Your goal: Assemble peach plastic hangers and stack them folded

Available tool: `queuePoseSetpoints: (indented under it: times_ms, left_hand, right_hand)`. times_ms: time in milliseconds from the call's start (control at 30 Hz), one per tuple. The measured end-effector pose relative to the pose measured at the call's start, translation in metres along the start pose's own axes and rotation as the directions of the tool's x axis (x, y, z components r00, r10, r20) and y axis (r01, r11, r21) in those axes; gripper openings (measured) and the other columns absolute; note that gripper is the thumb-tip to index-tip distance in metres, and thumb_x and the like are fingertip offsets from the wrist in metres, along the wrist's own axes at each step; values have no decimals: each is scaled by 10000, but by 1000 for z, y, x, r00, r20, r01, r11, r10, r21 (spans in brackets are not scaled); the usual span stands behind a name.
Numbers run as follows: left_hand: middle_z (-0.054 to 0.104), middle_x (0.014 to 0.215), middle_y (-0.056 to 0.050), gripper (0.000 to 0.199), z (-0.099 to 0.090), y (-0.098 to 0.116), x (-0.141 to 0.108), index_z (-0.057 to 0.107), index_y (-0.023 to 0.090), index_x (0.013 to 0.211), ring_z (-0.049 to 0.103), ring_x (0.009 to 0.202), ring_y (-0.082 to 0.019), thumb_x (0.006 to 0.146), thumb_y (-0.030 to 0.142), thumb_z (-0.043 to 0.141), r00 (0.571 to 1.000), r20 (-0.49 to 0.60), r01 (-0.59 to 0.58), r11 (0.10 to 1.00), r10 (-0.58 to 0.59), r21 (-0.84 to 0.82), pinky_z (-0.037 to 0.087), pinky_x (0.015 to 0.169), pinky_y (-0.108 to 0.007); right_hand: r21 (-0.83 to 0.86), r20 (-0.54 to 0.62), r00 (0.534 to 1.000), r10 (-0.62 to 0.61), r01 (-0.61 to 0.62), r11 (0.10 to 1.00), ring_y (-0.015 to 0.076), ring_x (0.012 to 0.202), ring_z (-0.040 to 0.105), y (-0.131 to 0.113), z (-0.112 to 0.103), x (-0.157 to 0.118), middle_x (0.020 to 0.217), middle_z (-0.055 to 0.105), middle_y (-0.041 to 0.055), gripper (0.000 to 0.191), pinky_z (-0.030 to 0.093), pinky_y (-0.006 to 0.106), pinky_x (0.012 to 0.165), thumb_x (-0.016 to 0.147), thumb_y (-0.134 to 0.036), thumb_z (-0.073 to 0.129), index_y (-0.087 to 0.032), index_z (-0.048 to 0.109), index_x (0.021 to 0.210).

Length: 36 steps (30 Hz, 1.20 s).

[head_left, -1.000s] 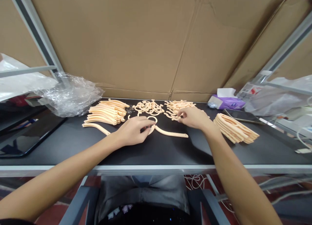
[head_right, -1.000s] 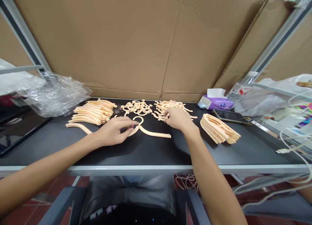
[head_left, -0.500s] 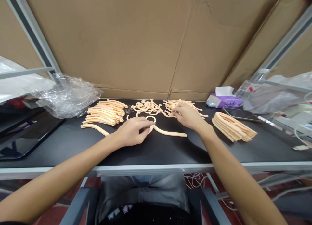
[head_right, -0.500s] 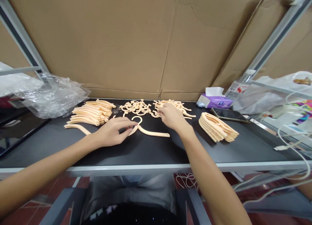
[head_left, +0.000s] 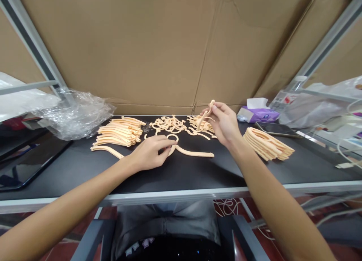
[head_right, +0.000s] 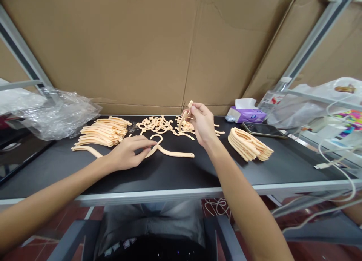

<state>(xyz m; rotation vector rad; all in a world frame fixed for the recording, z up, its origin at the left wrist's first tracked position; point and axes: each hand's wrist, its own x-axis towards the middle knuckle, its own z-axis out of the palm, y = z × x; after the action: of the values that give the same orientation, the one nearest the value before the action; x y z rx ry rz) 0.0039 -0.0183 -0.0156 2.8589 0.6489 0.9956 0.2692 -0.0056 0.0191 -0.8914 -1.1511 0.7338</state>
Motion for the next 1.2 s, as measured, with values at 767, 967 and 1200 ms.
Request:
queuePoseSetpoints:
  times_ms: [767,967,1200]
  left_hand:
    - [686,1069,-123,308,27,45,48,699,141,1137,643,988,-258,987,324,502,961,278,-82,970,17,227,530,883,-411]
    - [690,1002,-87,278,51,51,54,710,154,986,632,965,-227,1010,297,472,956,295,-47,986,-3,162,513,867,-372]
    - [675,997,-92,160,48,51,48,626,141,936,624,952,-221,984,228,501,973,232,-32,989,-2,143,504,826,-334]
  right_hand:
    - [-75,229,965,128,-114,991,34,429,366,-2,12,-13,726,629,-8,458,255,202,372,838,-517,698,-167,701,1134]
    - [-172,204,978,35,1,985,43,435,334,1,13,-12,602,558,-34,465,210,204,386,840,-611,653,-159,678,946]
    - [-150,170,986,-4,30,988,47,386,319,0,12,-12,554,574,-52,435,209,200,379,808,-623,684,-216,549,882]
